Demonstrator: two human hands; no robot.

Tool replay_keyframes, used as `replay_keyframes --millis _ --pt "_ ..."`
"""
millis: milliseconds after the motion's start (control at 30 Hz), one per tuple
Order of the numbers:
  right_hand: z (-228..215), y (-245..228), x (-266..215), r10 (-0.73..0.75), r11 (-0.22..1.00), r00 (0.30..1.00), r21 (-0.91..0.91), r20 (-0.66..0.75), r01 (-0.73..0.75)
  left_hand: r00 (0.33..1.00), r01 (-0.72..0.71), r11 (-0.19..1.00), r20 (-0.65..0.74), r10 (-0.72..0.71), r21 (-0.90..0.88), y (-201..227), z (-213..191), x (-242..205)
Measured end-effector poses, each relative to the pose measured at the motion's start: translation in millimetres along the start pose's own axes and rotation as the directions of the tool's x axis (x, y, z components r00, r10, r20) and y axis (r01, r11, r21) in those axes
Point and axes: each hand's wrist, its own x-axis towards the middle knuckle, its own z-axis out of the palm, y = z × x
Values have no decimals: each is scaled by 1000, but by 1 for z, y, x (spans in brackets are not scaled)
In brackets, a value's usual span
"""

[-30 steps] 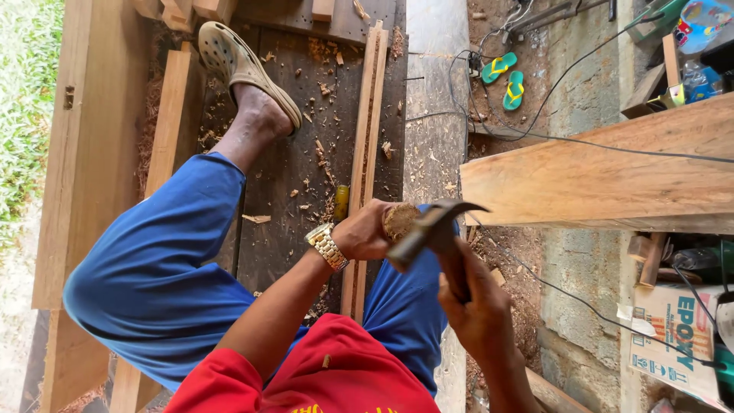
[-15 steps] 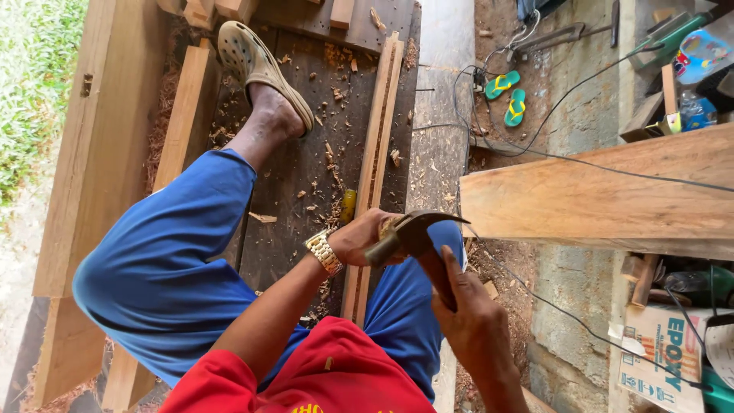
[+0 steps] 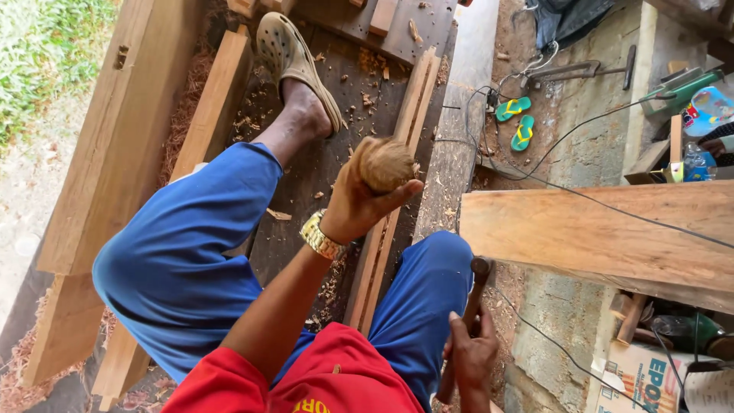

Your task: Shaping and assembling wooden joints using a hammer and chisel.

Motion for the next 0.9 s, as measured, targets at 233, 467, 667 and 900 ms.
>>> replay_keyframes --millis 233,467,667,900 --pt "15 19 11 -86 993 995 80 48 82 974 226 945 27 -226 -235 -37 3 -36" --pt "18 13 16 -49 998 996 32 77 46 984 155 987 96 -150 -39 -49 1 -41" --pt "18 10 15 -51 998 996 32 78 49 982 189 982 24 -190 13 -55 -3 -46" --pt "16 13 17 -63 998 994 36 88 60 978 201 978 74 -196 -62 -47 5 -39"
